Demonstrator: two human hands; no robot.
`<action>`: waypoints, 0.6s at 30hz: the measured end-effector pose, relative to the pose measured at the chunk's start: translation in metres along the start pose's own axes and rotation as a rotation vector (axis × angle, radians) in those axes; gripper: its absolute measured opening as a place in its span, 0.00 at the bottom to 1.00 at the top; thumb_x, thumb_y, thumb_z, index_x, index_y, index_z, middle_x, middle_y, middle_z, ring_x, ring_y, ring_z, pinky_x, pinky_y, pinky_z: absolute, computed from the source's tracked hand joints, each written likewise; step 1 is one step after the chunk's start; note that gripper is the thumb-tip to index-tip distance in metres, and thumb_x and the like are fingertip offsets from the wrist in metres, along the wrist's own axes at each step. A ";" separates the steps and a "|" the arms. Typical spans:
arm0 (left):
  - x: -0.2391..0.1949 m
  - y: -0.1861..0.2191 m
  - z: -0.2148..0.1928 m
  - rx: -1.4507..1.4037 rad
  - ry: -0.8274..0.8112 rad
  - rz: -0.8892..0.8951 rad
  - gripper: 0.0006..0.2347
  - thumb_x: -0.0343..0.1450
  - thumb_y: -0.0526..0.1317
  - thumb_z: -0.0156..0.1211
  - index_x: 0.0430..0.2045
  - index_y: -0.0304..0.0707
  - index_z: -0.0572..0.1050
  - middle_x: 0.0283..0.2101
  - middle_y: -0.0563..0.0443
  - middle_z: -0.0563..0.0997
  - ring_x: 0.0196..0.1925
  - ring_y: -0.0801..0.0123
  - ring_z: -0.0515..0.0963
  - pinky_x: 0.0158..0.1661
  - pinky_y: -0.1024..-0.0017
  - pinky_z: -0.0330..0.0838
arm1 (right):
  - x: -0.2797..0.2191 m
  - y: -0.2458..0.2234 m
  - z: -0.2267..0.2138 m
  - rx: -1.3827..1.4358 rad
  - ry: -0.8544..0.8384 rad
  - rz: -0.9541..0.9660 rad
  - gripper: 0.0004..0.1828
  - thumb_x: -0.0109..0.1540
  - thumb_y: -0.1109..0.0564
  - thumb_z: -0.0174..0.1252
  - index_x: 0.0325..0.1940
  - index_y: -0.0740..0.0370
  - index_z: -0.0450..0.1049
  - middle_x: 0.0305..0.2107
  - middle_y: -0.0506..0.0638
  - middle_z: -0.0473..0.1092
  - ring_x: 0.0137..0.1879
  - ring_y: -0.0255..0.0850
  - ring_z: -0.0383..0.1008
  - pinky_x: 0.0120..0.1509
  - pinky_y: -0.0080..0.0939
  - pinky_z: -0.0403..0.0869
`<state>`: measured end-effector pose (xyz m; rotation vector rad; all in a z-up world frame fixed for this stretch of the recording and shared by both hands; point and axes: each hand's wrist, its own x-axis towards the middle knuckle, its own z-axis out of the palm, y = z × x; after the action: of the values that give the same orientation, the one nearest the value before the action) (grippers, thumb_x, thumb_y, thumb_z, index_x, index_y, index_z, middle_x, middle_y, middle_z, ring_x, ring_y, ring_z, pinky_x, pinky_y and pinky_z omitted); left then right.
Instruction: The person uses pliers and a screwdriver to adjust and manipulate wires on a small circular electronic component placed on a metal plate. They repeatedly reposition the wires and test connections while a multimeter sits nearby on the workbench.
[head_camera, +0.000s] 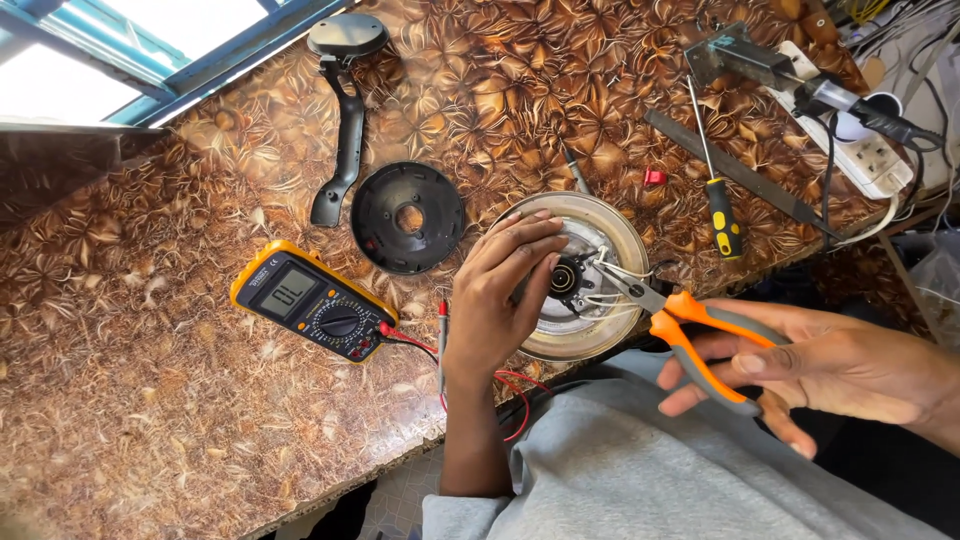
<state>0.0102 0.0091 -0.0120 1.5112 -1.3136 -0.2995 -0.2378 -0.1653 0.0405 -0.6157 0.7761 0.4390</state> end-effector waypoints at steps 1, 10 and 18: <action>0.000 0.000 0.000 0.001 -0.001 0.000 0.08 0.79 0.33 0.50 0.45 0.31 0.78 0.51 0.43 0.81 0.61 0.52 0.80 0.63 0.56 0.71 | -0.001 -0.001 -0.002 0.000 -0.001 0.000 0.44 0.56 0.56 0.62 0.77 0.58 0.58 0.57 0.80 0.77 0.64 0.81 0.80 0.13 0.45 0.80; 0.000 0.000 0.000 0.001 0.006 -0.006 0.08 0.79 0.33 0.50 0.44 0.31 0.79 0.51 0.44 0.81 0.61 0.53 0.80 0.63 0.57 0.71 | -0.002 -0.010 -0.009 -0.174 0.038 -0.068 0.40 0.58 0.53 0.60 0.76 0.61 0.63 0.54 0.71 0.82 0.57 0.62 0.86 0.14 0.35 0.70; 0.002 0.000 0.000 -0.003 0.003 -0.003 0.08 0.79 0.33 0.50 0.44 0.31 0.79 0.51 0.43 0.81 0.61 0.53 0.80 0.63 0.57 0.72 | 0.001 -0.005 0.002 -0.050 -0.035 -0.066 0.42 0.57 0.54 0.63 0.75 0.62 0.61 0.62 0.69 0.74 0.65 0.73 0.80 0.16 0.45 0.81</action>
<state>0.0107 0.0080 -0.0108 1.5111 -1.3081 -0.3004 -0.2331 -0.1681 0.0423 -0.6761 0.7112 0.4086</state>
